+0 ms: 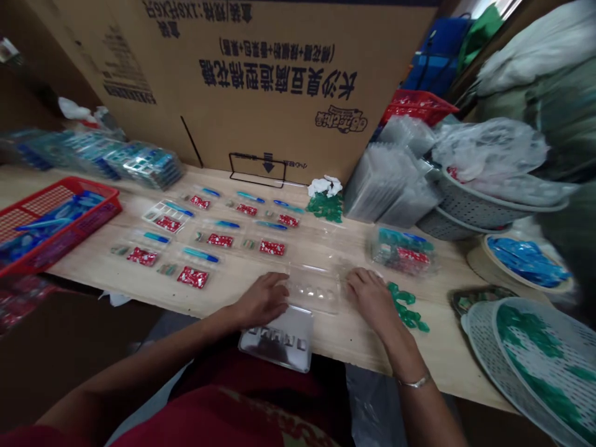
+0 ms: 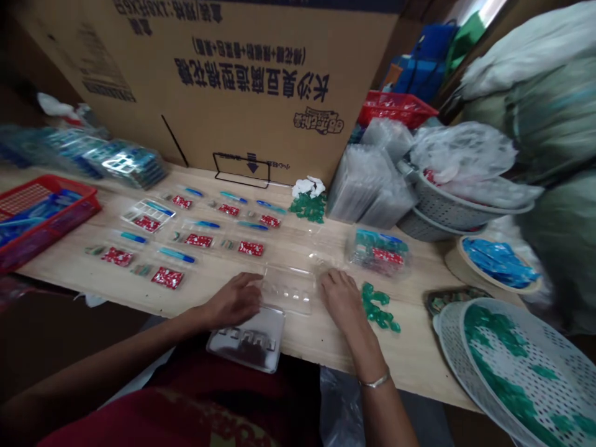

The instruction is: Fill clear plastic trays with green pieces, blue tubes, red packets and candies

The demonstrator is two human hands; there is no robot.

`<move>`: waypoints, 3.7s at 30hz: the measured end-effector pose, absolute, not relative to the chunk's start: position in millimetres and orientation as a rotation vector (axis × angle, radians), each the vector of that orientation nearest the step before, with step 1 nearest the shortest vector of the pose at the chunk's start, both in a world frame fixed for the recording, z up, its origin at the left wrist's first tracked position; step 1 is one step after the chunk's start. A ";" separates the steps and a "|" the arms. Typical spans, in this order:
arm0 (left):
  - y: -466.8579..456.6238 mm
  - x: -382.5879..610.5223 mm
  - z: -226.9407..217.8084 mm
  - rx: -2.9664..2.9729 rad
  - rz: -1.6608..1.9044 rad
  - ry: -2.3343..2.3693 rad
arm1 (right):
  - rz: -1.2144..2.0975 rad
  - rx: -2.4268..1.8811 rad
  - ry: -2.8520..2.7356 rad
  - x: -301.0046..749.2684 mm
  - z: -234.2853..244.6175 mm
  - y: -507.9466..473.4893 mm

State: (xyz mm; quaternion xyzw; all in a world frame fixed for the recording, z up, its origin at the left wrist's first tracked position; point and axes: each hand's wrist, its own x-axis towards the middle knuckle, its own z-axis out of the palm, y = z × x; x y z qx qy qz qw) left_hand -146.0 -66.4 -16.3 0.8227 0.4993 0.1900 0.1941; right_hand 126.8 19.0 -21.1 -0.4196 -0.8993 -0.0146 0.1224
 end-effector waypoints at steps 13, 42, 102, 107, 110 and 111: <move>-134.4 -211.6 -6.3 1.327 0.953 1.507 | 0.554 -1.103 -2.701 76.4 -12.3 -16.6; 288.6 -6.6 122.3 1.093 1.510 1.279 | 0.029 -0.826 -2.773 62.1 -80.1 -53.4; -52.9 -195.1 -66.1 2.625 0.699 1.304 | -0.072 -1.463 -2.121 175.7 -7.2 -33.6; -47.9 -184.9 -75.5 2.640 0.779 1.348 | -0.613 -1.777 -1.846 282.5 -15.1 -38.9; -49.4 -174.7 -71.7 2.634 0.789 1.403 | -0.584 -1.694 -1.904 283.8 -27.1 -32.2; -50.5 -172.4 -68.3 2.639 0.753 1.411 | -0.503 -1.627 -1.943 271.3 -30.0 -29.5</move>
